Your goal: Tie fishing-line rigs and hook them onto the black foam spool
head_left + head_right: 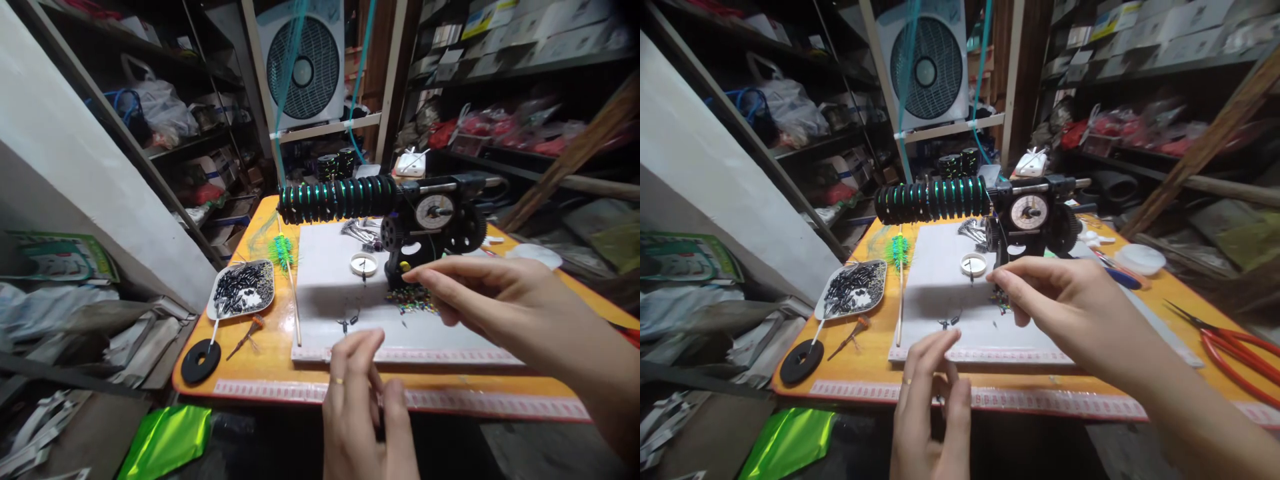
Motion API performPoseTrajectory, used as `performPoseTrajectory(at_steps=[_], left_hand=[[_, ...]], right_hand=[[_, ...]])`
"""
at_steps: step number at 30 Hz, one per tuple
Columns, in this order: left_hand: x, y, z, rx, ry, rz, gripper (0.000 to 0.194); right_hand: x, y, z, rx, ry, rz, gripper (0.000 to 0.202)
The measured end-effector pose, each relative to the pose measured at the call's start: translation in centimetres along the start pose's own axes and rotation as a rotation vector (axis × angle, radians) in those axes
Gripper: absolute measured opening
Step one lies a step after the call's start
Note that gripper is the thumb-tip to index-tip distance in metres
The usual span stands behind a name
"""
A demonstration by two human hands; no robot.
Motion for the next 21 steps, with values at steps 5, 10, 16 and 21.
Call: performPoseTrajectory(at_steps=[5,10,16,21], left_hand=[[2.5,-3.5,3.4,0.175,0.371,-0.079,0.031],[3.9,-3.1,3.8,0.092,0.441,-0.231,0.035],[6.2,-0.5,1.8,-0.238,0.72,-1.0,0.038],[6.9,0.7,-0.2,-0.409,0.86,-1.084,0.045]], right_hand=[[0.7,-1.8,-0.4,0.345,0.244,0.374,0.051],[1.8,-3.0,-0.6,0.398,0.299,0.564,0.043],[4.0,-3.5,-1.5,0.643,0.386,1.015,0.041],[4.7,-2.8,-1.5,0.631,0.414,1.076,0.03]])
Point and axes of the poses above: each hand's wrist, its own z-axis towards the middle knuckle, its own x-axis out of the palm, y = z × x, the point moved 5 cm from there along z, towards the middle knuckle, and after that the axes turned 12 degrees about z, right-handed, at the moved point
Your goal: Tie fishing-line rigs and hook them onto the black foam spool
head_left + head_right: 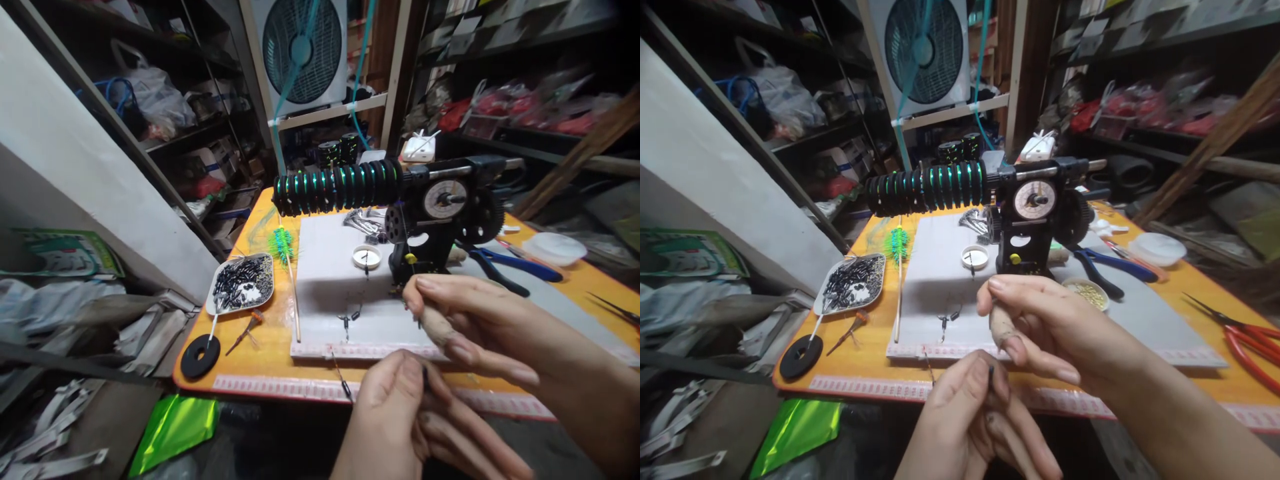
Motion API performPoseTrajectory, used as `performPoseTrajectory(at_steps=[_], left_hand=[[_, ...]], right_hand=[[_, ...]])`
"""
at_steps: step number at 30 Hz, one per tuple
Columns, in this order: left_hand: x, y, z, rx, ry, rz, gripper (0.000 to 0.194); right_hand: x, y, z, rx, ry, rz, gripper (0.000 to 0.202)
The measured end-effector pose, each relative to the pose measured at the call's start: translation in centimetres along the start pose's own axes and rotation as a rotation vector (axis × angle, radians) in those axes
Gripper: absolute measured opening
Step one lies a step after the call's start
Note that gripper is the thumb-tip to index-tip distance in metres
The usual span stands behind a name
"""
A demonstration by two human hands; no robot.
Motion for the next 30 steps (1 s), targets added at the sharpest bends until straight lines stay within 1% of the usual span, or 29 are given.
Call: performPoseTrajectory(at_steps=[3,6,10,12,14,16,18,21,23,26,28,30], left_hand=[[-0.1,0.7,-0.3,0.006,0.017,-0.09,0.043],[-0.4,1.4,-0.3,0.001,0.028,-0.141,0.044],[-0.4,2.2,-0.1,0.038,0.069,-0.191,0.044],[-0.4,2.4,-0.1,0.041,0.032,-0.184,0.045],[-0.4,2.6,-0.3,0.005,-0.016,-0.149,0.045],[-0.3,2.2,-0.5,-0.021,-0.023,-0.123,0.048],[-0.1,1.3,-0.6,-0.015,-0.014,-0.045,0.049],[0.1,-1.2,-0.5,0.131,-0.043,0.175,0.044],[0.2,-3.0,-0.4,0.203,-0.12,0.328,0.039],[0.7,-5.1,0.3,0.205,-0.209,0.511,0.034],[1.1,-6.3,0.9,0.219,-0.197,0.543,0.032],[1.4,-7.1,1.5,0.228,-0.161,0.523,0.033]], right_hand=[[-0.1,0.0,-0.1,-0.009,-0.072,-0.043,0.031],[-0.2,0.0,-0.4,-0.01,-0.097,-0.06,0.03],[-0.5,0.1,-0.6,-0.025,-0.13,-0.096,0.031],[-0.5,0.2,-0.6,-0.027,-0.142,-0.118,0.031],[-0.5,0.2,-0.6,-0.024,-0.148,-0.129,0.03],[-0.5,0.3,-0.6,-0.032,-0.153,-0.132,0.03],[-0.5,0.4,-0.7,-0.035,-0.146,-0.128,0.033],[-0.5,1.0,-0.7,-0.047,-0.089,-0.179,0.038],[-0.7,1.7,-0.8,-0.077,-0.074,-0.296,0.043],[-0.7,3.0,-1.1,-0.125,-0.082,-0.52,0.051],[-0.3,3.8,-1.3,-0.18,-0.064,-0.646,0.049],[-0.1,4.4,-1.4,-0.258,-0.053,-0.749,0.043]])
Point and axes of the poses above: each hand's wrist, its own z-axis towards the middle knuckle, its own x-axis out of the palm, y = z × x, the point moved 5 cm from there along z, towards the middle knuckle, and after that the axes turned 12 degrees about z, right-handed, at the moved point
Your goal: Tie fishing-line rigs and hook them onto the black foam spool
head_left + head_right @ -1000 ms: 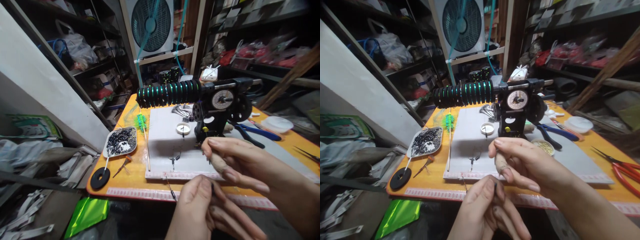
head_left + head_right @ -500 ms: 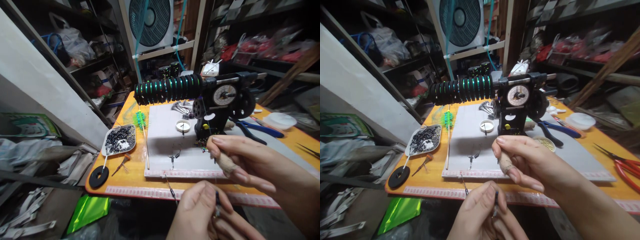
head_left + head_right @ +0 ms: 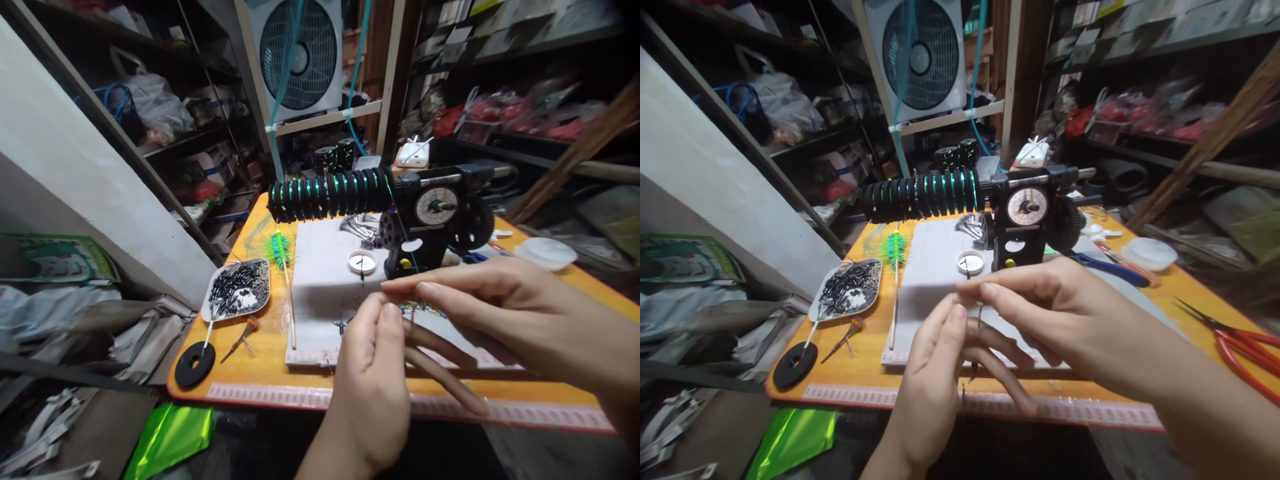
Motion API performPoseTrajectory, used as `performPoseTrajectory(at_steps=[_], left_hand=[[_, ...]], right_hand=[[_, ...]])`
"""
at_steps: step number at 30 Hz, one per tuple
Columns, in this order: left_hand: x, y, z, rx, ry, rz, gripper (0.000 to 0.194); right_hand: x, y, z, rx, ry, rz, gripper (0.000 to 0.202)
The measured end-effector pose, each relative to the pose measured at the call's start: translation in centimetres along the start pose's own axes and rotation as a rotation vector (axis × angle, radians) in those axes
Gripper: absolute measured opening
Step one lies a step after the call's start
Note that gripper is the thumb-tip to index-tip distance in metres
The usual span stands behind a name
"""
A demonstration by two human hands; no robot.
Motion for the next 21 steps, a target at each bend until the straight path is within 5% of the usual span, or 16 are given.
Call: performPoseTrajectory(at_steps=[4,10,17,21], left_hand=[[-0.2,0.2,0.9,0.001,0.034,-0.043,0.037],[-0.6,1.3,0.9,-0.024,0.033,-0.077,0.036],[-1.2,-0.1,0.4,0.027,-0.076,0.579,0.039],[-1.0,1.3,0.4,-0.078,-0.008,0.272,0.041]], right_hand=[[0.0,-0.2,0.2,-0.018,0.021,-0.022,0.043],[0.1,-1.6,1.2,0.176,-0.083,0.328,0.06],[2.3,-1.2,2.5,0.292,0.135,0.877,0.034],[3.2,-1.3,2.6,0.311,0.119,0.987,0.046]])
Point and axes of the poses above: each hand's wrist, its own z-axis towards the middle knuckle, its own x-axis out of the palm, y = z × x, the point moved 5 cm from there along z, towards the middle knuckle, and after that the axes turned 12 degrees about z, right-handed, at the moved point
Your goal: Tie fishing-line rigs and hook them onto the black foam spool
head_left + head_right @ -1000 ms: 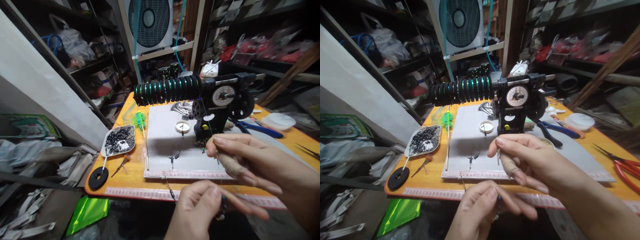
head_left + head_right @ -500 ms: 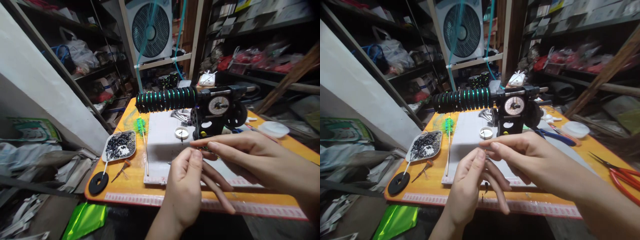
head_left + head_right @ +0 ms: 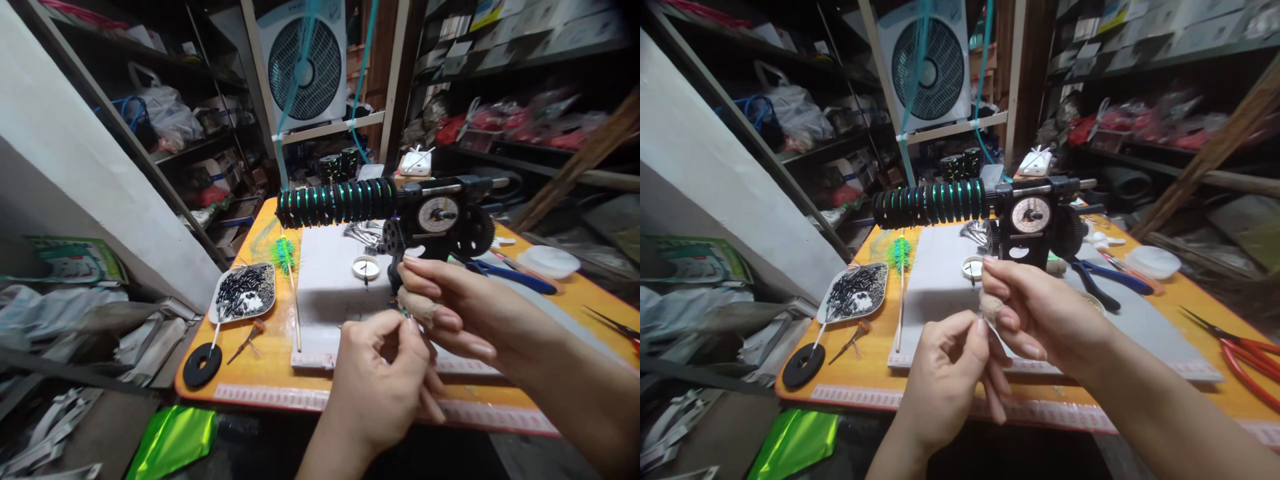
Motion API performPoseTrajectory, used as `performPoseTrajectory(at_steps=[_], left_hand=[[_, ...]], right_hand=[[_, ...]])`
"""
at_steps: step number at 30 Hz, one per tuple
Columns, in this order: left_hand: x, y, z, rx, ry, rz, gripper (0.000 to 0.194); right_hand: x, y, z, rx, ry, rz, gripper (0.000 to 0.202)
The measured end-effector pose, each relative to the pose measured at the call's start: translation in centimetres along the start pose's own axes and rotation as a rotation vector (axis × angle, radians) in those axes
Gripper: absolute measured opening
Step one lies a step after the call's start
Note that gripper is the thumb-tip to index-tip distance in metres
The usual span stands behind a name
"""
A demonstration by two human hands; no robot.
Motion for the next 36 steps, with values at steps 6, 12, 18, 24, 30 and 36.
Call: performPoseTrajectory(at_steps=[6,12,18,24,30,36], left_hand=[[2.5,3.5,-0.6,-0.05,0.128,-0.592,0.052],[3.6,4.3,-1.4,-0.01,0.181,-0.795,0.047],[4.3,4.6,-2.1,-0.058,0.268,-0.902,0.047],[4.7,5.3,-2.6,-0.048,0.26,-0.931,0.047],[5.3,6.0,-2.9,-0.031,0.232,-0.99,0.046],[5.2,5.6,-3.1,-0.067,0.233,-0.957,0.046]], right_hand=[[-0.2,-0.1,0.0,-0.06,-0.044,-0.017,0.045],[-0.1,0.4,-0.4,-0.073,-0.045,-0.152,0.046],[-0.3,0.2,-0.5,-0.104,-0.081,-0.226,0.045],[-0.2,0.3,-0.6,-0.081,-0.081,-0.249,0.045],[-0.2,0.5,-0.6,-0.083,-0.088,-0.248,0.047],[-0.5,0.5,-0.7,-0.08,-0.072,-0.216,0.049]])
Point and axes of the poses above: each hand's wrist, its own z-axis towards the middle knuckle, its own x-axis out of the palm, y = z × x, the point moved 5 cm from there along z, towards the middle knuckle, and after that the axes turned 12 degrees about z, right-handed, at the moved point
